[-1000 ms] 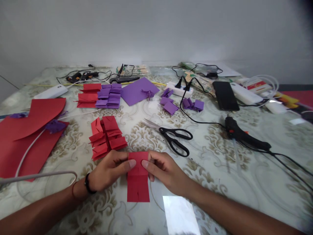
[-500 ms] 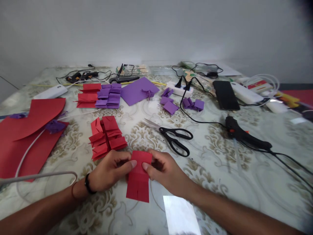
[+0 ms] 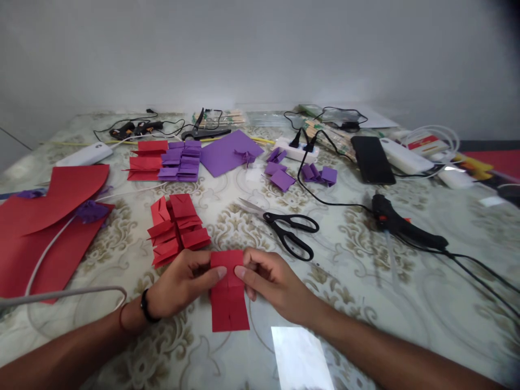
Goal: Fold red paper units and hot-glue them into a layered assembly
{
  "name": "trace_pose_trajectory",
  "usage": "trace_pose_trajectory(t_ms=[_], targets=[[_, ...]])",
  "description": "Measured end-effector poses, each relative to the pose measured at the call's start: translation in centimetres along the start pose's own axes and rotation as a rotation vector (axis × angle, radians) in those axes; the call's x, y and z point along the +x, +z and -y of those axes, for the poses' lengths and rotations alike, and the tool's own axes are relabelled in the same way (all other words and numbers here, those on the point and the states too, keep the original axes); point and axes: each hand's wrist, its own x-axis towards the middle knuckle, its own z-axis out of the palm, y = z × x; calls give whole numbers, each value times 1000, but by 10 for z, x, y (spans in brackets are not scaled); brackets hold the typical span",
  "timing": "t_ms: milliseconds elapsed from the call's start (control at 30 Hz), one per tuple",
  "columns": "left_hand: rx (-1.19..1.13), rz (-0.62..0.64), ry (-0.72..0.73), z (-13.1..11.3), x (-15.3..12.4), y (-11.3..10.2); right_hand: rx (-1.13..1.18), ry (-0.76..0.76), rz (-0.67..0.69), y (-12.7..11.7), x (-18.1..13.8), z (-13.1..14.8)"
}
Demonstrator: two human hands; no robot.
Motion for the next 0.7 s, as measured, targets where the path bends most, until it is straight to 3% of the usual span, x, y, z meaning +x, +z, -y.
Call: trace_pose_trajectory(t_ms=[133,333,567,700], targets=[[-42,43,-50,-3,0,1,-35,5,15,1,-1,3],[-106,-109,45,3,1,3,-135,-26,100,1,-4,4],[-202,-236,82,11,4,7,-118,-118,17,5,-3,-7],[-176,-315,120,13,5,8,-153,-92,22,7,-5,-8]])
